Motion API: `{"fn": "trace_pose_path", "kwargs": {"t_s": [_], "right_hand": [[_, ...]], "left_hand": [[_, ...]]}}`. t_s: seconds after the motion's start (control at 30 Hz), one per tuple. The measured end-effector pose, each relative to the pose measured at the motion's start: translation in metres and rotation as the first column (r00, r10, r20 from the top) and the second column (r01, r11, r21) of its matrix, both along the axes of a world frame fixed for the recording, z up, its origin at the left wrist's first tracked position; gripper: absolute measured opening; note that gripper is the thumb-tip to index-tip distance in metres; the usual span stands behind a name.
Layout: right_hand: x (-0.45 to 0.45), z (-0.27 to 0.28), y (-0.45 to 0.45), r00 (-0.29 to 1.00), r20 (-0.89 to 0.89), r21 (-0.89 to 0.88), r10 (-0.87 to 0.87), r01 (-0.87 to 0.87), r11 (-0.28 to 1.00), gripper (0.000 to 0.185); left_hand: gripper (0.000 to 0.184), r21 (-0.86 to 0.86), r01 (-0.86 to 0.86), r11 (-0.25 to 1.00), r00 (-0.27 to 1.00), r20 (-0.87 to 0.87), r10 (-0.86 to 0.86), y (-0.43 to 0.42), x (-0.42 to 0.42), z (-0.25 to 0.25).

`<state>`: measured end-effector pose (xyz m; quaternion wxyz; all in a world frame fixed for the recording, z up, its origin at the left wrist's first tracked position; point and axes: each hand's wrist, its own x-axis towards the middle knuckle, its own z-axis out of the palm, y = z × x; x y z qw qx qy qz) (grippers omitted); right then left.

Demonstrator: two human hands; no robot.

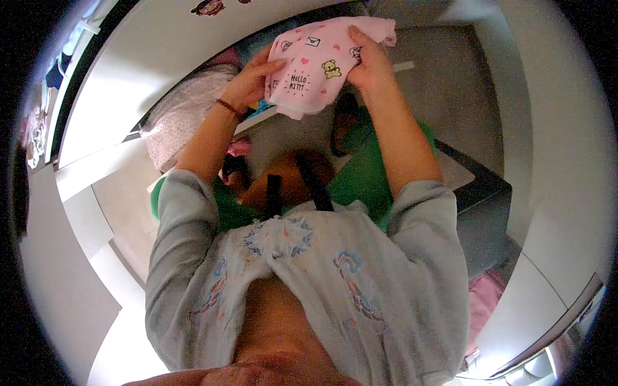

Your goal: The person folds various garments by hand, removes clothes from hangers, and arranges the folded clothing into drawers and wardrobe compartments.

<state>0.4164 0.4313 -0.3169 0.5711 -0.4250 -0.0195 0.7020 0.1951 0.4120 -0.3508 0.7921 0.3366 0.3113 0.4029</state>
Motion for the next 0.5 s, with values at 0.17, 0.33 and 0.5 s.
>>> {"fn": "trace_pose_path", "kwargs": {"t_s": [0.17, 0.33, 0.5], "right_hand": [[0.01, 0.01, 0.008, 0.996, 0.083, 0.108, -0.025, 0.016, 0.994, 0.031], [-0.004, 0.017, -0.004, 0.948, 0.304, 0.178, -0.097, 0.043, 0.983, 0.031], [-0.044, -0.018, -0.026, 0.977, 0.211, 0.222, 0.041, -0.089, 0.971, 0.032]], "left_hand": [[0.053, 0.3, -0.024, 0.954, 0.828, -0.528, 0.187, 0.05, 0.023, -0.04], [0.061, 0.292, -0.049, 0.955, 0.592, -0.762, 0.263, 0.046, 0.031, -0.018], [0.075, -0.434, -0.024, 0.901, 0.999, -0.033, 0.011, 0.016, 0.056, 0.027]]}}
